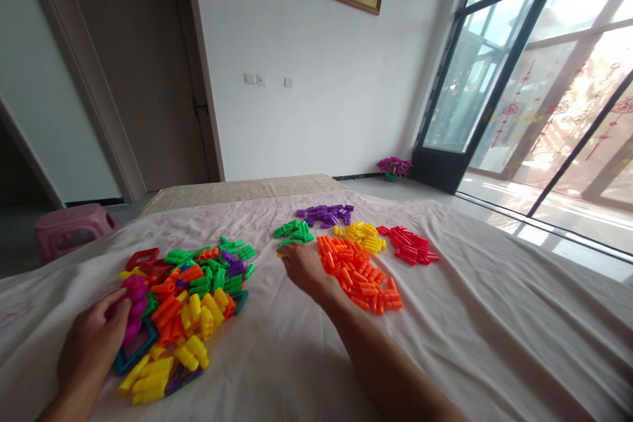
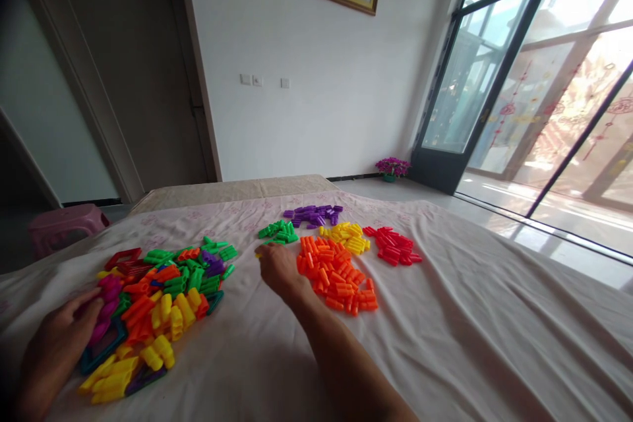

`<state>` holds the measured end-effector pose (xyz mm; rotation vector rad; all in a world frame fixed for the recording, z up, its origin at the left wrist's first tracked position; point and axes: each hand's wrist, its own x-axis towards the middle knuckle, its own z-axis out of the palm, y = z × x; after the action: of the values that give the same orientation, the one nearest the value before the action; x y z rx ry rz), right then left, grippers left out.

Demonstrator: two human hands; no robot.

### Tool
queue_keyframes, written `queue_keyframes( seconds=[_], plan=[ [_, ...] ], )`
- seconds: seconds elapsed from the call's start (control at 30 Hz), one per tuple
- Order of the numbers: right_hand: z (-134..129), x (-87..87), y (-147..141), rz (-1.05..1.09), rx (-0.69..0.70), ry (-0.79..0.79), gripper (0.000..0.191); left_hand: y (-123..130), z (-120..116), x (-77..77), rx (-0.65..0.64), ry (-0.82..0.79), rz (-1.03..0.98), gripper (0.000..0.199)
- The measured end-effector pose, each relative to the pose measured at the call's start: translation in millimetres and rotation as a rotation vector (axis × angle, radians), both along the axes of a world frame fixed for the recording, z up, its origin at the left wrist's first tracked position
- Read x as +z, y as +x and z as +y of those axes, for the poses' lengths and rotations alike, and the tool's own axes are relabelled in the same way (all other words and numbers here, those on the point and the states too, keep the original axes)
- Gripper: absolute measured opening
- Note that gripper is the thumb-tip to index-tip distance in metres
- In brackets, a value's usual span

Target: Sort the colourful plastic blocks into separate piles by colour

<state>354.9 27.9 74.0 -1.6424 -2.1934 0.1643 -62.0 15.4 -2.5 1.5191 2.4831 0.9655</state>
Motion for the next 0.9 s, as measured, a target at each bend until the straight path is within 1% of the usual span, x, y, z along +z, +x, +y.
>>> queue_keyframes(
  seconds=[0.07,0.13,0.27,0.33,0.4,0.43,0.5,0.6,0.67,0.73,0.8,0.9],
  plan=[
    [8,14.5,29,-0.026,-0.166,-0.020,0.036,2,-1,3.1,0.016,-0.044,-0.066,0.064],
    [15,23.7,58,-0.042,-0.329,-0.029,0.037,4,-2,5.2,0.008,-0.054,-0.100,0.064],
    [22,27.7,113,-0.028,-0.616,-0.009,0.043,5,-2,4.0,-0.020,-0.009,-0.118,0.063],
    [24,27.7,132,0.001,-0.715,0.047,0.046,5,-2,3.3,-0.016,-0.007,-0.128,0.063],
    [25,28.4,138,0.039,-0.744,0.106,0.047,5,-2,3.8,-0.007,-0.024,-0.128,0.062],
    [26,28.7,136,0.060,-0.722,0.126,0.046,6,-2,4.3,0.001,-0.033,-0.123,0.062],
    [27,27.6,117,0.094,-0.601,0.136,0.043,7,-3,5.7,0.011,-0.042,-0.118,0.063],
    [24,18.5,66,0.124,-0.296,0.096,0.042,8,-4,6.9,0.012,-0.041,-0.131,0.064],
    [20,7.7,26,0.134,-0.076,0.047,0.043,8,-5,6.8,0.000,-0.036,-0.138,0.064],
    [15,-4.2,-9,0.115,0.098,-0.004,0.045,7,-4,5.8,-0.010,-0.026,-0.131,0.062],
    [13,-14.9,-34,0.074,0.218,-0.029,0.050,5,-4,4.3,-0.013,-0.016,-0.121,0.062],
    [18,-26.0,-53,0.012,0.303,-0.038,0.046,3,-2,2.0,-0.005,-0.013,-0.121,0.062]
  ],
)
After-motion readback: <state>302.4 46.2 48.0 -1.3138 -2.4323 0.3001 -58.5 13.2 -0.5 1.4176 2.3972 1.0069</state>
